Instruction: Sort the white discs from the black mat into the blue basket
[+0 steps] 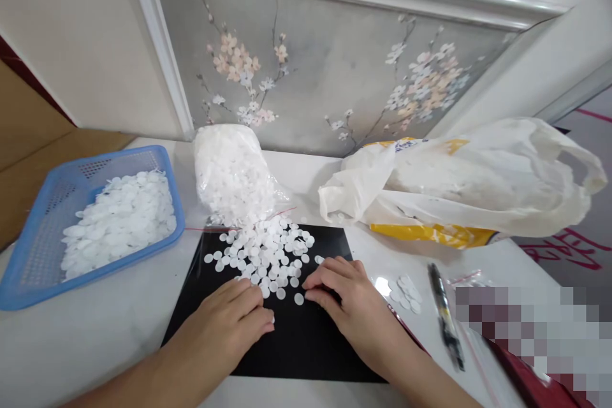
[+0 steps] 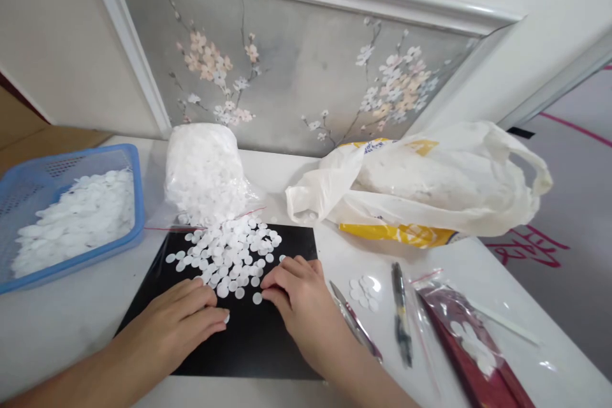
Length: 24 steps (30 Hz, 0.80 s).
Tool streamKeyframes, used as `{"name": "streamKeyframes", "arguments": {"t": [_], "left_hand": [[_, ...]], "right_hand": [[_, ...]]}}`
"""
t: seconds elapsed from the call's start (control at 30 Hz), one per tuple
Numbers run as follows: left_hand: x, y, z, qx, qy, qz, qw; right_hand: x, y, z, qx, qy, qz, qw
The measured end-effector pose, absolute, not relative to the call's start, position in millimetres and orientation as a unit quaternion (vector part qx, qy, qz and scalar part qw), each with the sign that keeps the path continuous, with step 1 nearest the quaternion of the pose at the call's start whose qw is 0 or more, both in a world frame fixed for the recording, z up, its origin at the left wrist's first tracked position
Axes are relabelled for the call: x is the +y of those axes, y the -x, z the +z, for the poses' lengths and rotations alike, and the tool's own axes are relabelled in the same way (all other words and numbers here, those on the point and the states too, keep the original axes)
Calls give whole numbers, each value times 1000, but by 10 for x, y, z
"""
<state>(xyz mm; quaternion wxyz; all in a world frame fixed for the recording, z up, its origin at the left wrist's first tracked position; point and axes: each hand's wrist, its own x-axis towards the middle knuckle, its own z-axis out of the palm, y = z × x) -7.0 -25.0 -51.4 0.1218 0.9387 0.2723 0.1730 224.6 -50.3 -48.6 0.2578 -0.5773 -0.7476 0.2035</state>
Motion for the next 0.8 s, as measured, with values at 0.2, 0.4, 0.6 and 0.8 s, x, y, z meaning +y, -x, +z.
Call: {"name": "streamKeyframes", "arguments": {"t": [0.2, 0.4, 0.6, 0.8], "left_hand": [[-246, 32, -320, 451, -801, 181, 349], [-194, -1, -257, 489, -571, 190, 631], [-216, -55, -214, 462, -450, 201, 737], [-287, -75, -246, 434, -518, 178, 715]], "right_hand": [[-512, -2191, -560, -803, 516, 117, 274], [-556, -2103, -395, -618, 583, 402, 341], [-638, -1933, -242, -404, 510, 653, 388], [-638, -1821, -297, -381, 492, 678, 391]]}}
